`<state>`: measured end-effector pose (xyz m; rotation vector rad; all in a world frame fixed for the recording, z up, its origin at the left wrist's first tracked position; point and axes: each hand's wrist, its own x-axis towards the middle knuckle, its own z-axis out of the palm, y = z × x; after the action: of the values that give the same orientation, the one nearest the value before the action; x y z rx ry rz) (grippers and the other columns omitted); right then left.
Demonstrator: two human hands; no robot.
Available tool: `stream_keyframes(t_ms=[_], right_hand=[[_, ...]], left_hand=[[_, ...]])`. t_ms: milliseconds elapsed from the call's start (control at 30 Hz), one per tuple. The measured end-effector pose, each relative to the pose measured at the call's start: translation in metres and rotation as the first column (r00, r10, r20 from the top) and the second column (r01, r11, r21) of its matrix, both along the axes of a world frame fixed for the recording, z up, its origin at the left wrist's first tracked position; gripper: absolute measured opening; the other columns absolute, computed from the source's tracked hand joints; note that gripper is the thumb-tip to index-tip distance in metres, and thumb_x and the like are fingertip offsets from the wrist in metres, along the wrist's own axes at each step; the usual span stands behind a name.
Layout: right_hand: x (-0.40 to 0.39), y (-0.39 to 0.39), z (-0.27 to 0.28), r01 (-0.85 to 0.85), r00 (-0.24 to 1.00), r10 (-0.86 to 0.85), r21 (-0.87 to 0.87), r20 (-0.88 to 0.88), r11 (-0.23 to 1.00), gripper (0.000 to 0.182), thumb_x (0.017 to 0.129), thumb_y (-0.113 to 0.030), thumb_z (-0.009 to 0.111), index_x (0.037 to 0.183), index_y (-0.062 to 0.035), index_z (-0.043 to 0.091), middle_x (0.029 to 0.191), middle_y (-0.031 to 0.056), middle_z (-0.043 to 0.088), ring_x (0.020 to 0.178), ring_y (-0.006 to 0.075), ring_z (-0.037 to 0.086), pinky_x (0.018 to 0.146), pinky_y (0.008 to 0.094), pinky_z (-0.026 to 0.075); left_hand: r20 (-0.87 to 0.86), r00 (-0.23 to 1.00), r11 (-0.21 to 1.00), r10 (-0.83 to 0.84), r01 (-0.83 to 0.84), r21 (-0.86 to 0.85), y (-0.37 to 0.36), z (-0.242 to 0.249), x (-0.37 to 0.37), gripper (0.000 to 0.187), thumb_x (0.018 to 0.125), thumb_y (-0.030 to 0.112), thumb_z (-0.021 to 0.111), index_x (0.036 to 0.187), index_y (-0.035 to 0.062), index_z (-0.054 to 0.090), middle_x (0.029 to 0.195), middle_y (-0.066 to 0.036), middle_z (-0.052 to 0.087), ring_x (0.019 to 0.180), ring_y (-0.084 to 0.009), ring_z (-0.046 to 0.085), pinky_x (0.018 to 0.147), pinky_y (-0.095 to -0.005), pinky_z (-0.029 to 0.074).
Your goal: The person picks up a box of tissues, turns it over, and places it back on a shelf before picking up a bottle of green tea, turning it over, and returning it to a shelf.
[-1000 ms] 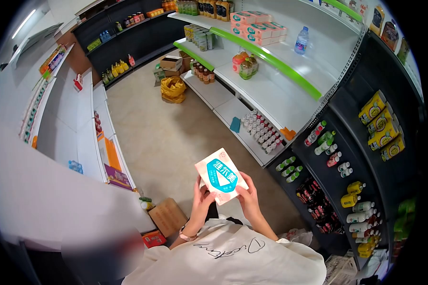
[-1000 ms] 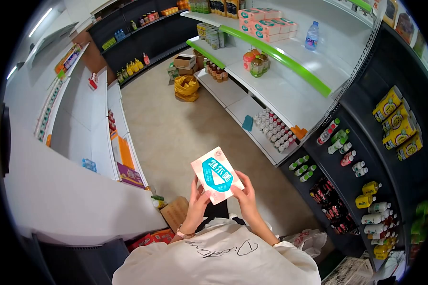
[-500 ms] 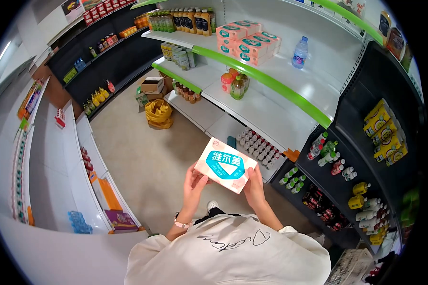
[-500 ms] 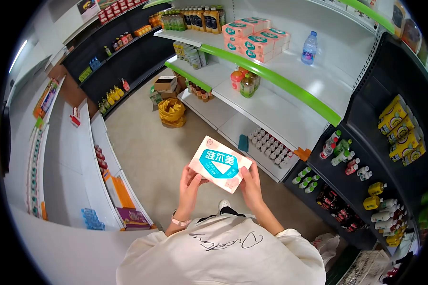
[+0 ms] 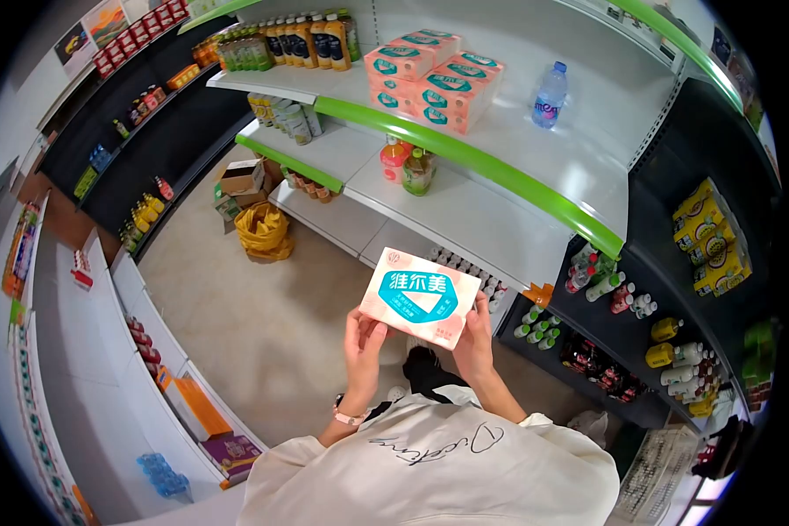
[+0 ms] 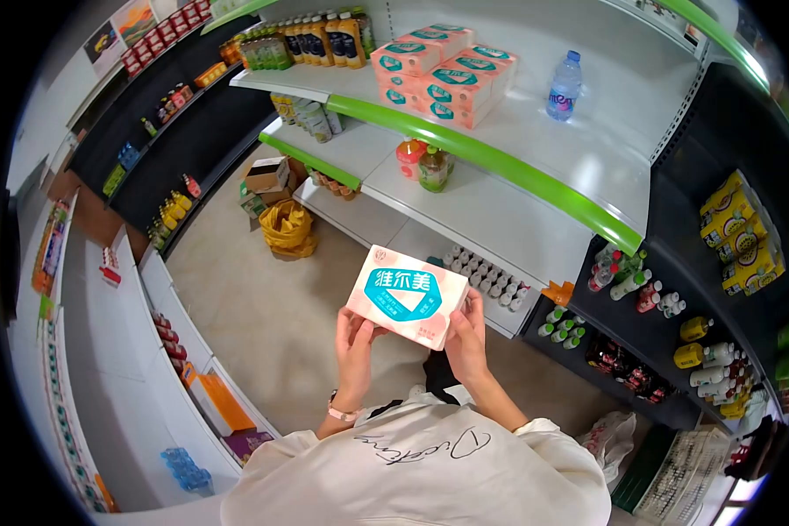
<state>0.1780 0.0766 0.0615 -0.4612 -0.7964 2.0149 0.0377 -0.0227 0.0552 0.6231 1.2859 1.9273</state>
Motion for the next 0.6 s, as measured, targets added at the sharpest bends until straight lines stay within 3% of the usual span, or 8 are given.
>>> stream_keyframes(t_ms=[133, 200, 400, 500, 533, 600], right_hand=[[-0.029, 0.041, 0.005, 0.12, 0.992, -0.123, 0.084, 0.037, 0.989, 0.057, 0.085, -0.025, 0.061, 0.129, -0.0086, 0.027, 0.127, 0.0097, 0.038, 0.12, 0.0173, 0.037, 0.102, 0.0329, 0.029], [-0.044, 0.066, 0.016, 0.183, 0.968, -0.205, 0.152, 0.143, 0.971, 0.074, 0.08, -0.037, 0.063, 0.134, -0.0116, 0.02, 0.129, 0.01, 0.037, 0.121, 0.0214, 0.039, 0.098, 0.0376, 0.038], [-0.078, 0.156, 0.025, 0.195, 0.95, -0.27, 0.376, 0.157, 0.906, 0.078, 0.078, -0.037, 0.062, 0.136, -0.0124, 0.016, 0.13, 0.0127, 0.033, 0.123, 0.0248, 0.037, 0.099, 0.0401, 0.037], [-0.091, 0.205, 0.034, 0.219, 0.965, -0.253, 0.311, 0.072, 0.925, 0.072, 0.079, -0.037, 0.059, 0.134, -0.0122, 0.018, 0.13, 0.0136, 0.033, 0.123, 0.0253, 0.037, 0.096, 0.0424, 0.041], [-0.094, 0.22, 0.035, 0.229, 0.967, -0.252, 0.308, 0.039, 0.924, 0.065, 0.082, -0.029, 0.059, 0.132, -0.0144, 0.019, 0.128, 0.0119, 0.034, 0.117, 0.0229, 0.041, 0.093, 0.0338, 0.038], [-0.098, 0.248, 0.038, 0.229, 0.953, -0.281, 0.335, 0.115, 0.914, 0.061, 0.083, -0.025, 0.057, 0.131, -0.0147, 0.02, 0.129, 0.012, 0.034, 0.116, 0.0229, 0.042, 0.092, 0.0341, 0.04]], left_hand=[[0.038, 0.999, 0.999, -0.032, 0.031, 0.02, 0.054, 0.004, -0.025, 0.027, 0.092, 0.013, 0.05, 0.116, 0.0029, 0.042, 0.109, -0.007, 0.056, 0.098, -0.0124, 0.053, 0.082, -0.029, 0.044], [0.033, 0.999, 0.999, -0.036, 0.035, 0.038, 0.086, 0.007, -0.041, 0.025, 0.092, 0.013, 0.05, 0.114, 0.0028, 0.043, 0.107, -0.006, 0.057, 0.097, -0.0122, 0.053, 0.082, -0.0289, 0.045], [-0.093, 0.987, 0.983, -0.13, 0.141, 0.117, 0.188, 0.023, -0.094, 0.022, 0.093, 0.013, 0.047, 0.113, 0.0043, 0.042, 0.109, -0.005, 0.055, 0.097, -0.0108, 0.052, 0.083, -0.0282, 0.044], [-0.14, 0.975, 0.971, -0.174, 0.193, 0.14, 0.239, 0.027, -0.115, 0.024, 0.093, 0.013, 0.048, 0.114, 0.0041, 0.041, 0.11, -0.006, 0.054, 0.098, -0.0107, 0.052, 0.083, -0.0285, 0.044], [-0.157, 0.966, 0.958, -0.206, 0.232, 0.169, 0.255, 0.027, -0.122, 0.026, 0.093, 0.012, 0.048, 0.116, 0.0038, 0.04, 0.111, -0.006, 0.054, 0.099, -0.0113, 0.051, 0.084, -0.0293, 0.044], [-0.177, 0.959, 0.946, -0.221, 0.255, 0.2, 0.284, 0.03, -0.13, 0.029, 0.093, 0.014, 0.049, 0.119, 0.0035, 0.041, 0.113, -0.007, 0.054, 0.1, -0.0119, 0.051, 0.084, -0.0299, 0.044]])
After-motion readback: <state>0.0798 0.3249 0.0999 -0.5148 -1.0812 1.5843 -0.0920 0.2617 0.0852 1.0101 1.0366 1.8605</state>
